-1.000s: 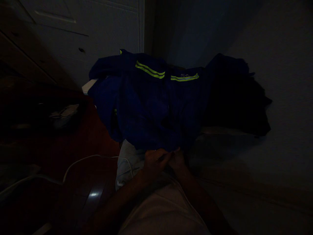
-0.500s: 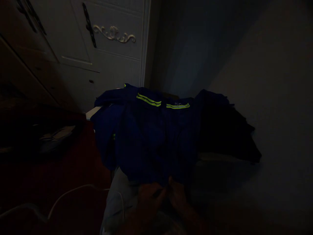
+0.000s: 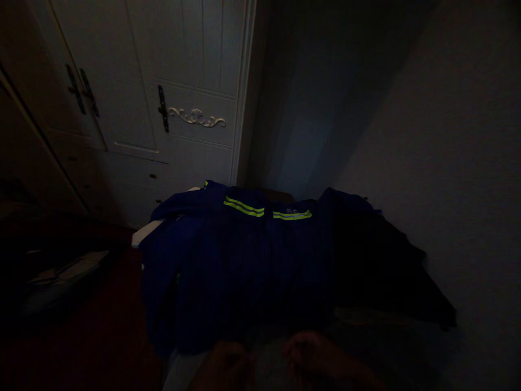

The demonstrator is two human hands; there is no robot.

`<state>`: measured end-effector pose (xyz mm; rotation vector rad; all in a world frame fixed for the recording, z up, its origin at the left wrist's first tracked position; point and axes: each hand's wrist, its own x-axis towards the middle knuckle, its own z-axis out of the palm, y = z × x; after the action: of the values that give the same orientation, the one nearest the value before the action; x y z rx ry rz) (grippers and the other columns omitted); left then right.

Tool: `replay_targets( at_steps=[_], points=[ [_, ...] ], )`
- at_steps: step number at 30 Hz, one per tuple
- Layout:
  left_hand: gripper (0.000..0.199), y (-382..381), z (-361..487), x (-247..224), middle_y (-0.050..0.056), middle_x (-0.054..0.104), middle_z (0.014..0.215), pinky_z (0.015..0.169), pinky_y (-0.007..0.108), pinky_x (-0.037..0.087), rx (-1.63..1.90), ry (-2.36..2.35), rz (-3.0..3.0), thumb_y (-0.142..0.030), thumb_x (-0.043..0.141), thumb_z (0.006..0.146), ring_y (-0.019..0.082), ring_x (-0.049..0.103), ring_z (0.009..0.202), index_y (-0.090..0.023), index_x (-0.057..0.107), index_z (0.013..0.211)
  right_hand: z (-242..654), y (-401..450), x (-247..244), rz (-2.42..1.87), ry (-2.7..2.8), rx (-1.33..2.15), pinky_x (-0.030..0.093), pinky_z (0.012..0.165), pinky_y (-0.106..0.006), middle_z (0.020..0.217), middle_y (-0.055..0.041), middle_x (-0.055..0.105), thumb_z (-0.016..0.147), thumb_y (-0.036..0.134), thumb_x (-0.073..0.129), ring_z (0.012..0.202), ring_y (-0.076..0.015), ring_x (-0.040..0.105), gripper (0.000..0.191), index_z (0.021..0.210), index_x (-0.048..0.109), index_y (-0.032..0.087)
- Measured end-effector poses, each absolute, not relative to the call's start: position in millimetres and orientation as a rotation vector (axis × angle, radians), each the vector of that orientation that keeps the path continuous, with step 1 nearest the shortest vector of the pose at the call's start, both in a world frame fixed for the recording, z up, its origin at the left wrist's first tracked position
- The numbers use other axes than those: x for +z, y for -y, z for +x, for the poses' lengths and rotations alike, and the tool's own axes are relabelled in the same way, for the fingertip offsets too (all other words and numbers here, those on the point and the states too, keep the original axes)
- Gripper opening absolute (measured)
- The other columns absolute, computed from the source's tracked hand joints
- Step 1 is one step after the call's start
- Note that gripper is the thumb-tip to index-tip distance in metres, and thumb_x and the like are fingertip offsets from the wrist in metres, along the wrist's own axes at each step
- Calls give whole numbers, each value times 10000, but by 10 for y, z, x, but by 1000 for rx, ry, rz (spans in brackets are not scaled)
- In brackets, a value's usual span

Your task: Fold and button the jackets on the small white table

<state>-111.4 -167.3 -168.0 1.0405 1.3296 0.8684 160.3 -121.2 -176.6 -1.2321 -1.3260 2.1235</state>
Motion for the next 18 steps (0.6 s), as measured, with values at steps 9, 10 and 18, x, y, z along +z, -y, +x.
replay_targets(
  at_steps=[9, 10, 18],
  points=[
    [215, -778, -1076, -694, 61, 709, 755, 631, 250, 448, 1226, -1500, 1810, -276, 545, 851, 191, 643, 698, -180, 727, 790, 1035, -995, -646, -1050, 1736, 1235, 470, 513, -226, 868, -57, 699, 817, 339, 665, 605, -127, 641, 293, 1039, 653, 148],
    [208, -1007, -1042, -704, 87, 726, 842, 695, 269, 469, 1193, -1562, 1839, -216, 530, 852, 209, 664, 776, -164, 730, 877, 977, -1227, -652, -1123, 1765, 1118, 480, 520, -237, 895, -60, 693, 832, 306, 632, 614, -132, 644, 290, 1078, 639, 152],
    [586, -2150, -985, -811, 163, 480, 1453, 1022, 348, 420, 828, -1650, 2168, -49, 557, 788, 273, 555, 1238, -170, 528, 1360, 934, -2491, -828, -1285, 1957, 594, 335, 1101, -386, 1311, -134, 549, 705, -49, 531, 1232, -218, 503, 630, 1301, 573, 151]
  ],
)
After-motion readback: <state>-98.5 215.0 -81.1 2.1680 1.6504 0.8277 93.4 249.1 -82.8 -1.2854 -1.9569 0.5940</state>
